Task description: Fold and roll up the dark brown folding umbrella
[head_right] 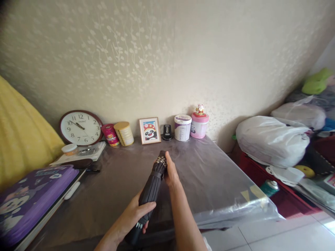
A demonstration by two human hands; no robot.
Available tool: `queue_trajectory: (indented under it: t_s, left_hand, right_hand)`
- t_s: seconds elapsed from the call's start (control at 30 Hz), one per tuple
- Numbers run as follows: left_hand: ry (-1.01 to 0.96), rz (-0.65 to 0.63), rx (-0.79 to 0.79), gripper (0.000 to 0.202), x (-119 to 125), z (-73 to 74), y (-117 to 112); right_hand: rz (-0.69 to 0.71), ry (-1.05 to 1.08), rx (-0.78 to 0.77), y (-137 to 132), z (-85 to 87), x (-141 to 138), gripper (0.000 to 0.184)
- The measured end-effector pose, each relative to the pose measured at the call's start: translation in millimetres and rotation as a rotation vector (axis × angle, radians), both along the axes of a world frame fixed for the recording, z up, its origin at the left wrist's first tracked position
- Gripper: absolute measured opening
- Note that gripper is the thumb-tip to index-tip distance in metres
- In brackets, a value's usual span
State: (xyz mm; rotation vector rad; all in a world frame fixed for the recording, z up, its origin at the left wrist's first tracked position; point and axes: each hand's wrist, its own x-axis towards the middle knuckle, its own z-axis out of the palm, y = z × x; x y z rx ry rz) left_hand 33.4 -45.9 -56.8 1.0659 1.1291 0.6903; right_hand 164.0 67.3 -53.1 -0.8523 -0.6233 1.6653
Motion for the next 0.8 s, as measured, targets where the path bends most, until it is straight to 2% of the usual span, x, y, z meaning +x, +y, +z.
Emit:
queue_trajectory:
  t_s: [0.1,0.2,0.27,0.33,0.5,0.67,0.8]
  left_hand:
    - [-0.055,-0.014,-0.014,0.047,-4.1,-0.1,1.1]
    - [-0.066,-0.019,0.011,0.044,-2.7,-2.7,2.5]
    - [-0.050,-0.021,0.010,0.045,0.1,-3.6,2.3]
    - [0.009,-0.012,0.012,0.049,3.6,-4.0,0.9]
    - [0.224,0.055,0.141,0.050,13.6,-10.1,-1.4]
    - [0.405,0.112,0.178,0.052,20.0,-18.4,2.1]
    - [0.402,0.096,0.192,0.052,15.8,-17.0,1.5]
  right_hand:
    - [-0.004,0.033,0.068,0.0,0.7,3.5,0.046]
    - [-0.069,-0.054,0.163,-1.4,-2.3,3.2,0.042]
    - [-0.133,-0.132,0.194,-1.8,-4.9,1.7,0.049]
    - [-0.186,-0.183,0.190,-1.4,-6.8,0.1,0.052]
    - [-0.277,-0.181,0.126,0.5,-7.5,-1.2,0.042]
    - [-0.326,-0.188,0.068,1.5,-9.0,-3.0,0.041]
    - [-0.337,-0.195,0.043,3.5,-11.9,-3.9,0.039]
